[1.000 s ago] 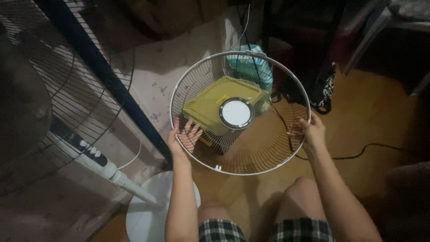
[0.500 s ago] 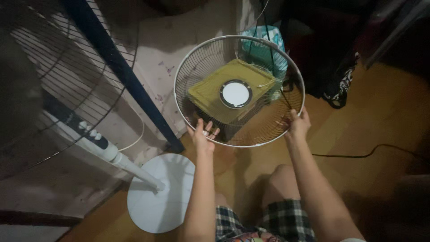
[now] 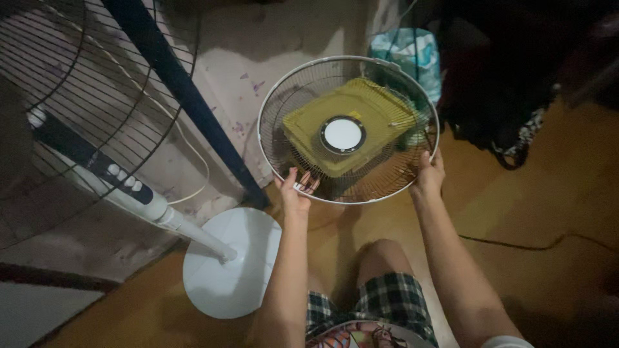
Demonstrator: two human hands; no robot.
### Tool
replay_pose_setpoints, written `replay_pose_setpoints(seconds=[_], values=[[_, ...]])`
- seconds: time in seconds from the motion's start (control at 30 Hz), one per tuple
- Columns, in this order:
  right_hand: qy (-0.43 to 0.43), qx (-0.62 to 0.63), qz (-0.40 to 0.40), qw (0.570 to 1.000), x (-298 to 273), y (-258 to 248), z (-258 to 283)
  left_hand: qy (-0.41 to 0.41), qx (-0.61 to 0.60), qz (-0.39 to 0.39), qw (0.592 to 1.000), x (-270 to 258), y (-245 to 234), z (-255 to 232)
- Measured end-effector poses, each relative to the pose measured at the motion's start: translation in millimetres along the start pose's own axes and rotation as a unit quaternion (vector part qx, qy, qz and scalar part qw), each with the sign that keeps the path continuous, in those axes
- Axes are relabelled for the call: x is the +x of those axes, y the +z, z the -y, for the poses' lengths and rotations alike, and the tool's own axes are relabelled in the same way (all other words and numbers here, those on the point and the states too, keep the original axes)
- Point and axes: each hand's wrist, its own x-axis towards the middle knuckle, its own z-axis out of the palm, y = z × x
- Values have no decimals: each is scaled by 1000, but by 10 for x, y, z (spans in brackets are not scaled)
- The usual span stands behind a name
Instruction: The person disassembles a standing fan by first removing the front grille, then unscrewing the central nut to remove the fan blades, and finally detaching the rear grille. The components are handled by hand and placed on the floor.
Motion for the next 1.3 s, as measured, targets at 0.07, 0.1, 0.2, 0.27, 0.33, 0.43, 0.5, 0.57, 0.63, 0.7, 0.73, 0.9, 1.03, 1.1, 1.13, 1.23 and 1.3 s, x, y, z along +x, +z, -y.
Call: replay_pose_setpoints(seconds=[0.07,0.1,0.2,0.27,0.33,0.43,0.5,0.57,0.63,0.7,0.73,0.9,1.03,1.1,1.13,1.23,1.3], values=[[19,-24,-15,999,55,56,-9,2,-1,-7,1000,91,-18,37],[9,-17,-2,1000,89,76,-19,1,-4,-11,1000,122,-26,66],[-5,1,37,999,216,112,-80,0,-10,-36,999,185,-38,114],[6,-1,62,998,313,92,-112,4,-13,-38,999,237,-27,149],[31,-18,31,999,434,95,-180,11,-17,-25,999,269,-70,211],[33,-20,26,999,514,28,-292,3,-6,-51,999,296,-197,316],[28,3,30,999,602,68,-310,0,-18,-46,999,356,-203,358],[35,36,19,999,615,86,-334,4,-18,-52,998,339,-214,355],[42,-6,10,999,644,133,-347,12,-8,-63,998,328,-169,316],[50,-36,6,998,642,128,-367,11,-5,-77,997,236,-113,272],[53,-45,8,998,637,118,-385,11,-4,-84,996,188,-84,249],[26,42,61,997,692,99,-479,13,-11,-61,998,40,77,156],[32,59,56,996,677,103,-524,18,-6,-67,998,7,59,145],[49,28,40,998,658,102,-512,21,-9,-67,998,44,25,167],[65,-11,27,997,649,96,-503,22,-11,-68,997,64,-2,182],[91,-44,9,995,621,76,-501,30,-19,-65,997,141,-88,236],[94,-38,12,995,612,53,-518,25,-27,-75,997,197,-141,266]])
